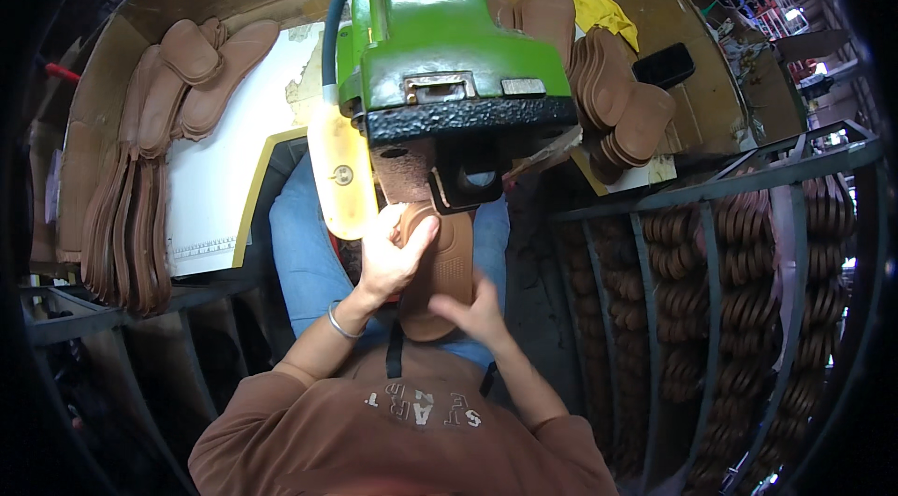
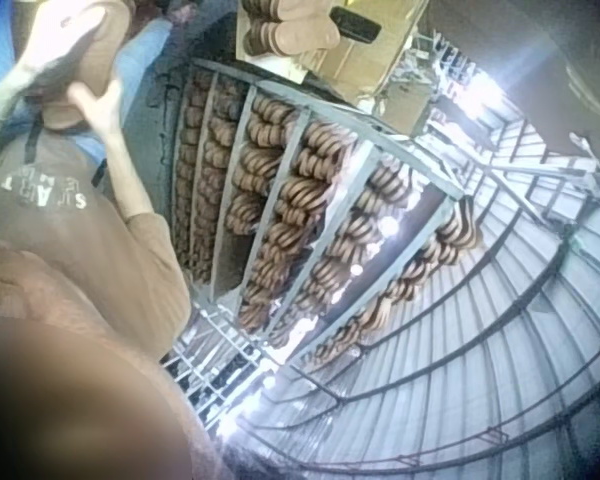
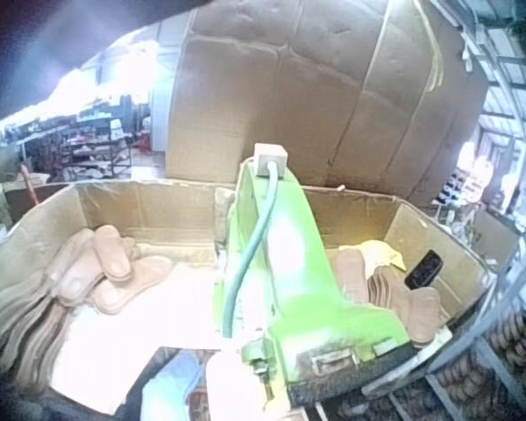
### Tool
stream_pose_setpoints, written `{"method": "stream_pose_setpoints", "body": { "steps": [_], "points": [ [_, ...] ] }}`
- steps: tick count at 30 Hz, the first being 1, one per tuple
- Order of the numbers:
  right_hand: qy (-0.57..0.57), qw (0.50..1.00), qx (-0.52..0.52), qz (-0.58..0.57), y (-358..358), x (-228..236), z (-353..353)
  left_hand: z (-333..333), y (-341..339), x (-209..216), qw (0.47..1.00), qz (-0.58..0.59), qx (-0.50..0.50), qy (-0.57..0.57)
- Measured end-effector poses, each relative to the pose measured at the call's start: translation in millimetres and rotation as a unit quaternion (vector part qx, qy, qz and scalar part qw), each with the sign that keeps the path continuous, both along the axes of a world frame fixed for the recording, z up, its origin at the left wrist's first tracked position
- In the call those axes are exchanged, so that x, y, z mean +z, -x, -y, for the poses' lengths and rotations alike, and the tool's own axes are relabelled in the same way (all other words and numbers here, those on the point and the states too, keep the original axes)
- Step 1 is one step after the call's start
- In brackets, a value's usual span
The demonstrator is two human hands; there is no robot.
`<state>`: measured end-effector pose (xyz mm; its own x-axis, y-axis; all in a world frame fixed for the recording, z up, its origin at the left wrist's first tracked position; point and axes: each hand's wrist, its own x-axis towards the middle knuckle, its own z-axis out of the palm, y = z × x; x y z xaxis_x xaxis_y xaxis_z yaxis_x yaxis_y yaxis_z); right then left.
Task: Using an industrial machine to process or stitch the edges of shoe insoles.
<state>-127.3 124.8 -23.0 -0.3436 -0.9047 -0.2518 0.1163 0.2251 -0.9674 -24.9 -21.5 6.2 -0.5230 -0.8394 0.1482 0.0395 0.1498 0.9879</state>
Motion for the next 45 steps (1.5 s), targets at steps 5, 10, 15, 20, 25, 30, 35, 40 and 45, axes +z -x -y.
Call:
{"method": "stream_pose_setpoints", "body": {
  "steps": [5, 10, 15, 20, 25, 30, 35, 40, 45],
  "points": [
    [-0.096, 0.988, -0.03, 0.118, 23, -9, -67, -10, -6, -2, 0.984, -0.097, 0.039, -0.141],
    [0.037, 0.982, -0.174, 0.07, 86, 21, -61, -4, -16, 8, 0.982, -0.107, 0.023, -0.155],
    [0.088, 0.967, -0.241, 0.01, 108, 59, -8, 0, -30, 14, 0.988, -0.077, 0.055, -0.124],
    [0.088, 0.96, -0.264, 0.006, 82, 63, 42, 4, -53, 10, 0.946, -0.216, 0.105, -0.219],
    [0.203, 0.889, -0.399, 0.098, 14, 50, 52, -30, -46, 13, 0.94, -0.2, 0.145, -0.233],
    [0.2, 0.922, -0.323, -0.074, 7, 55, 36, -62, -2, -10, 0.917, -0.208, -0.103, -0.325],
    [0.244, 0.891, -0.368, -0.109, 172, 128, 61, 78, -62, -22, 0.972, 0.177, -0.096, 0.125],
    [-0.082, 0.847, -0.365, -0.378, 327, 88, 89, 256, -151, -39, 0.797, 0.353, 0.342, 0.351],
    [-0.163, 0.784, -0.412, -0.435, 319, 72, 102, 281, -140, -35, 0.651, 0.628, 0.342, 0.255]
  ]
}}
